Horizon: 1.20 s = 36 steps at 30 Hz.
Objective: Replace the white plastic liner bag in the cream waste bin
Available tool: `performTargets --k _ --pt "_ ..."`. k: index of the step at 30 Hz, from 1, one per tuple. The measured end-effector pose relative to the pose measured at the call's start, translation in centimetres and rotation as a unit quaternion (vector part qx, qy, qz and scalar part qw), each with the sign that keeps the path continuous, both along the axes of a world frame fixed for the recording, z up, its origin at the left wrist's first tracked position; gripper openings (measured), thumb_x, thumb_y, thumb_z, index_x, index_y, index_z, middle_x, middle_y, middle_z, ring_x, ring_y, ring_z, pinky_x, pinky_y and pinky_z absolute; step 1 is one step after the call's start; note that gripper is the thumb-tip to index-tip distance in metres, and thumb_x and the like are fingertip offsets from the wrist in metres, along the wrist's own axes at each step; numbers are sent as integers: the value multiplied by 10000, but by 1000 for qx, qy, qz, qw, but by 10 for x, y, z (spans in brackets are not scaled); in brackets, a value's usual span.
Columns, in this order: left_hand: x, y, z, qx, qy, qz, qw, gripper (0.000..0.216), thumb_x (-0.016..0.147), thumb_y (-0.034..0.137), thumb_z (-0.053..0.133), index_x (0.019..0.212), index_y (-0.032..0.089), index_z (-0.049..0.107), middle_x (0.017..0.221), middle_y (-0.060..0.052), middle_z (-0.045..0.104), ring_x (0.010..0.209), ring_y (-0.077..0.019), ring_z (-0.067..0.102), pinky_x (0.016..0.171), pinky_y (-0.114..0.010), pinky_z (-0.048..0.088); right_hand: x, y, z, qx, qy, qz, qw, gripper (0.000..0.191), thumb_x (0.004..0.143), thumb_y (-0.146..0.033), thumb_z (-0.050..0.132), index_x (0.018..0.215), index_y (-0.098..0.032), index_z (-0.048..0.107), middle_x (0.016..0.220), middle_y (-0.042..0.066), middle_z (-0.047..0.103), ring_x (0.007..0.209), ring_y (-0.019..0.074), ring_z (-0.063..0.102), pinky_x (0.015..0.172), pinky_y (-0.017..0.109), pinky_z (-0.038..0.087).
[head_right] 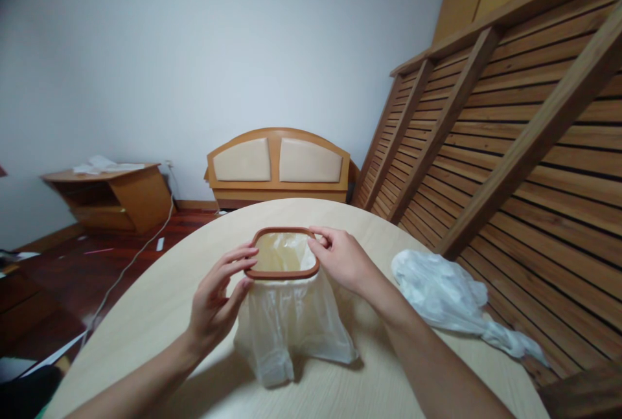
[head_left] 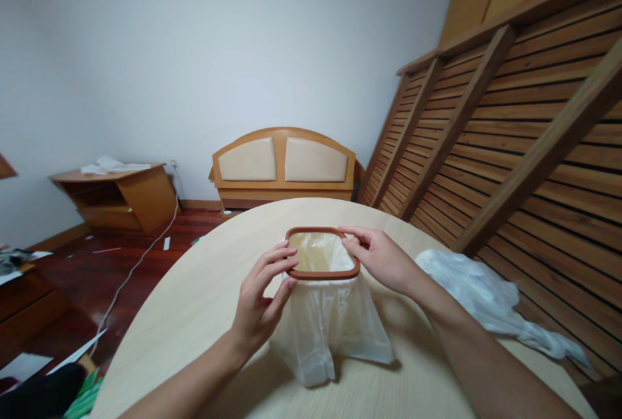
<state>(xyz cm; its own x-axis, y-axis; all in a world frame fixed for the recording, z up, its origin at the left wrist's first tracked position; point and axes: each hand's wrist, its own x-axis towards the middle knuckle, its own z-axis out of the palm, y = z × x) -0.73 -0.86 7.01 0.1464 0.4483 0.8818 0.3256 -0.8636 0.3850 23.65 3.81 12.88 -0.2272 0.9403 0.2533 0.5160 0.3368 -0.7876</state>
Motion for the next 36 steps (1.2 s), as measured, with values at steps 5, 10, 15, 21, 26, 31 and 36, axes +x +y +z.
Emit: performTargets --k 5,10,15,21,26,31,36 --pt "-1 0 -2 0 -1 -4 1000 282 952 130 596 1205 244 645 1267 -74 664 1291 -209 569 1113 -387 474 1 2 -1 40 -13 -15 999 430 901 -364 550 1226 -136 716 1099 130 745 950 259 696 848 404 554" --pt "-2 0 -4 -4 13 -6 1000 272 948 124 588 1192 235 633 1274 -90 652 1317 -235 541 1115 -433 461 1 5 -4 43 8 -3 999 408 906 -347 553 1236 -172 713 1345 133 666 1159 282 656 913 421 569" --pt "-3 0 -3 -6 20 -17 1000 259 937 117 585 1169 228 620 1249 -101 640 1315 -257 525 1102 -474 456 1 6 -7 16 26 18 999 414 929 -325 535 1282 -178 694 1361 133 661 1133 284 691 978 475 559" --pt "-2 0 -2 -3 30 -19 999 244 937 134 579 1157 231 626 1202 -104 635 1288 -276 524 1076 -510 462 0 5 -8 24 38 22 999 411 924 -299 542 1286 -176 693 1354 127 667 1125 282 699 976 462 569" --pt "-2 -1 1 -3 36 -14 999 219 936 150 574 1132 233 626 1196 -111 631 1280 -290 525 1057 -528 471 -1 3 -8 32 36 32 998 416 938 -319 544 1304 -175 679 1379 128 649 1181 285 672 1006 467 555" --pt "-2 -2 3 2 42 -10 999 185 929 154 569 1085 232 629 1164 -111 646 1264 -297 539 1042 -532 479 1 3 -9 48 23 47 997 416 955 -343 527 1316 -194 671 1404 122 632 1257 287 623 1054 484 520" --pt "-2 -3 4 0 46 -7 999 166 924 155 569 1058 227 637 1158 -110 647 1278 -298 524 1050 -523 472 -2 1 -9 74 -2 44 996 470 979 -452 499 1339 -192 652 1417 135 618 1330 289 559 1149 511 412"
